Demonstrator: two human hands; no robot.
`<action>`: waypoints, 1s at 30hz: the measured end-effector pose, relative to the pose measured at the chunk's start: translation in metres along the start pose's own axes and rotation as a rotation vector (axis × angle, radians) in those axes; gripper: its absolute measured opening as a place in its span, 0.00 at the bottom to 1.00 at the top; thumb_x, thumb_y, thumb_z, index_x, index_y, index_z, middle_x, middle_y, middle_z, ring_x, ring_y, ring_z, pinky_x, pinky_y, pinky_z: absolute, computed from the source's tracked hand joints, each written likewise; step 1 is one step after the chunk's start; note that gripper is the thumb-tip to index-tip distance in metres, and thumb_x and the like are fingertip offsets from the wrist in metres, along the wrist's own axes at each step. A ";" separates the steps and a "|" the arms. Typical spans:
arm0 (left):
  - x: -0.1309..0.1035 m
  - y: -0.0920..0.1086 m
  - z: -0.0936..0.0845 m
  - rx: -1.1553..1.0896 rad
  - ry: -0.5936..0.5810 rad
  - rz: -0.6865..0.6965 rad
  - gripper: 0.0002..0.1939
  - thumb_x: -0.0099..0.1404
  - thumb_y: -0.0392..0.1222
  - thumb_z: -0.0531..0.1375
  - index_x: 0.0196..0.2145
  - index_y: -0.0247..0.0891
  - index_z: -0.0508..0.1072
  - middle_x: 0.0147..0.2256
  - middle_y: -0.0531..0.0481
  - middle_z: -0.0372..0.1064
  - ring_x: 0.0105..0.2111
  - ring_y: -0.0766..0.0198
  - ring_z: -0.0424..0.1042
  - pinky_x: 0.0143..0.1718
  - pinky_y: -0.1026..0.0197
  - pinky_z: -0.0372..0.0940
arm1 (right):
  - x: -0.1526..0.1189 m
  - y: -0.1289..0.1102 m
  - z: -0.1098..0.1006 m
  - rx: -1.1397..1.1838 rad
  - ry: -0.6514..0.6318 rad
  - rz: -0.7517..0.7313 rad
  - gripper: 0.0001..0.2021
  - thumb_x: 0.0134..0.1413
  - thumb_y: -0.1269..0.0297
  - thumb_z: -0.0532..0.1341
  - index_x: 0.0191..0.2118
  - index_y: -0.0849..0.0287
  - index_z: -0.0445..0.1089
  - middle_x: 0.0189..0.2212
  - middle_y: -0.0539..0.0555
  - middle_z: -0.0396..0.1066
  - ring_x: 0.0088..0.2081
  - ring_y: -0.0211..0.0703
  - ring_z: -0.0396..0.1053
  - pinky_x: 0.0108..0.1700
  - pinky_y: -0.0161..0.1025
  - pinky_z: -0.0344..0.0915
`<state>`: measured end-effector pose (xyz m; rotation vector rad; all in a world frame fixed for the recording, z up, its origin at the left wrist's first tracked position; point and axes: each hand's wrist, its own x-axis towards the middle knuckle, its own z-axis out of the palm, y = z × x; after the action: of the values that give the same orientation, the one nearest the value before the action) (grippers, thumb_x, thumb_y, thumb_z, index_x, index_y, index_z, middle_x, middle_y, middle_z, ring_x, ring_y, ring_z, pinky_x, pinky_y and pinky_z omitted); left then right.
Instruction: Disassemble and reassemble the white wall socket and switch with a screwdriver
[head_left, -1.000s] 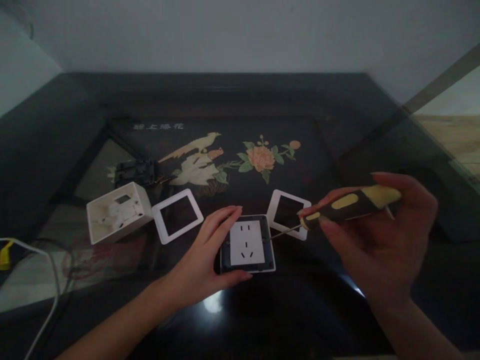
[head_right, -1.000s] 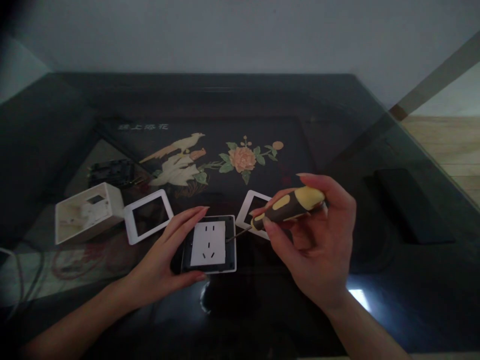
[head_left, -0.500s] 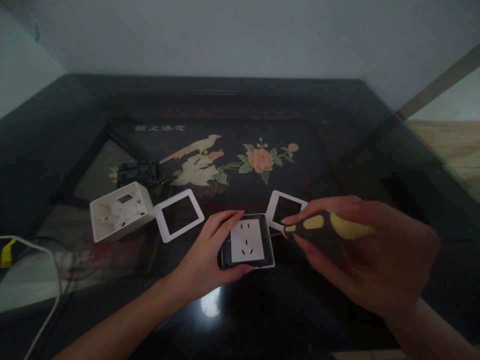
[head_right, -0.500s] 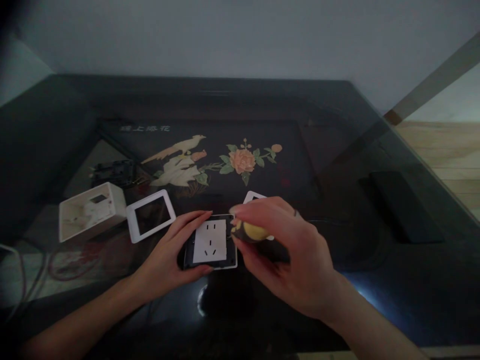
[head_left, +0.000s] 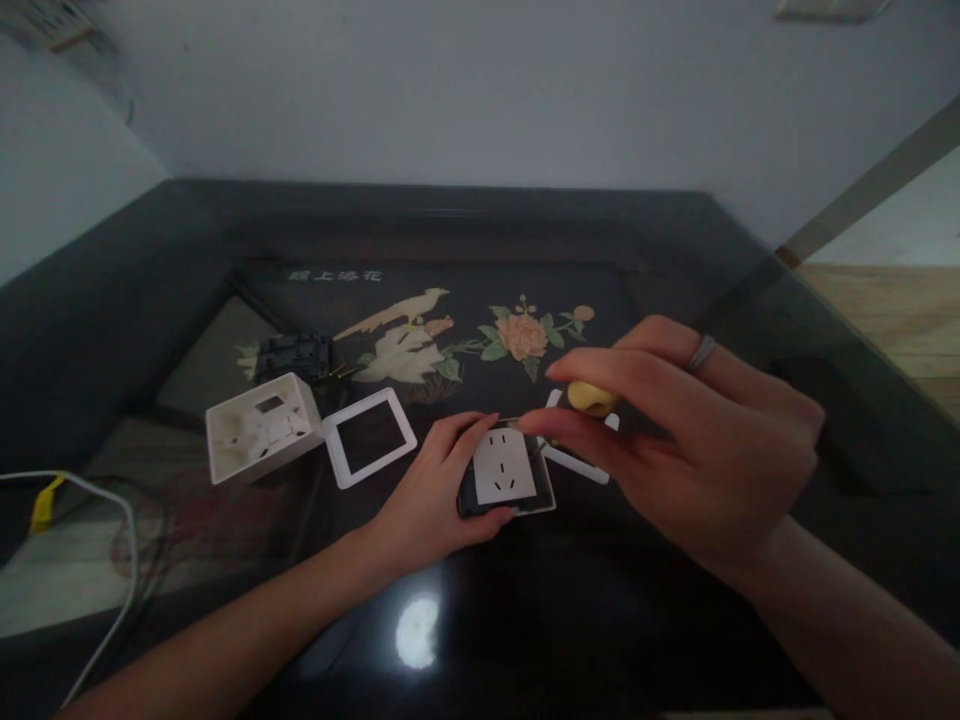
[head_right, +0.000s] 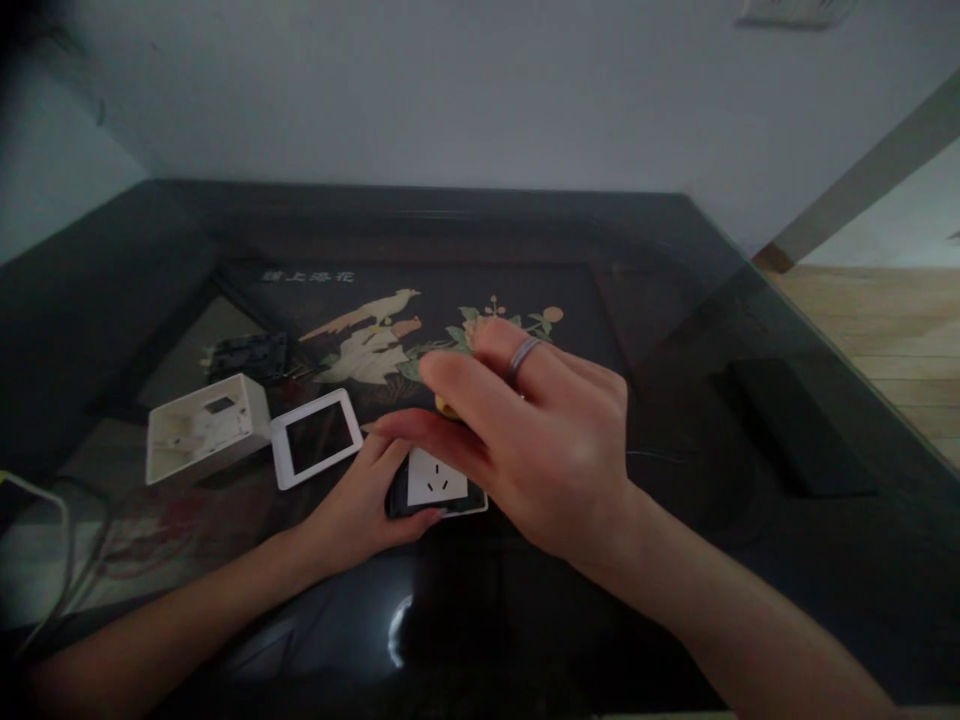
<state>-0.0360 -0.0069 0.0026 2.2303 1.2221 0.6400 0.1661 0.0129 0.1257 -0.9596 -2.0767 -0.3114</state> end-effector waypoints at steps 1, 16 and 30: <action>-0.001 -0.002 0.001 -0.008 -0.004 -0.001 0.44 0.58 0.48 0.67 0.66 0.40 0.50 0.61 0.37 0.51 0.62 0.42 0.55 0.62 0.39 0.59 | 0.001 0.000 -0.001 0.017 -0.013 0.022 0.10 0.61 0.58 0.63 0.32 0.58 0.75 0.26 0.50 0.74 0.25 0.37 0.71 0.27 0.35 0.66; -0.005 -0.008 0.000 -0.142 -0.037 0.005 0.45 0.60 0.47 0.66 0.67 0.47 0.46 0.62 0.40 0.49 0.62 0.43 0.55 0.62 0.38 0.57 | 0.008 0.014 -0.013 0.253 -0.312 0.022 0.15 0.66 0.57 0.57 0.50 0.60 0.72 0.48 0.59 0.74 0.49 0.47 0.73 0.48 0.41 0.72; -0.004 -0.008 0.001 -0.149 -0.044 0.003 0.44 0.60 0.47 0.66 0.67 0.48 0.47 0.62 0.40 0.49 0.62 0.43 0.54 0.62 0.39 0.57 | 0.009 0.021 -0.020 0.295 -0.363 0.029 0.12 0.64 0.67 0.58 0.52 0.57 0.72 0.52 0.55 0.73 0.51 0.44 0.73 0.51 0.39 0.71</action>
<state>-0.0421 -0.0069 -0.0036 2.1126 1.1125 0.6581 0.1896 0.0217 0.1433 -0.9132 -2.3473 0.1968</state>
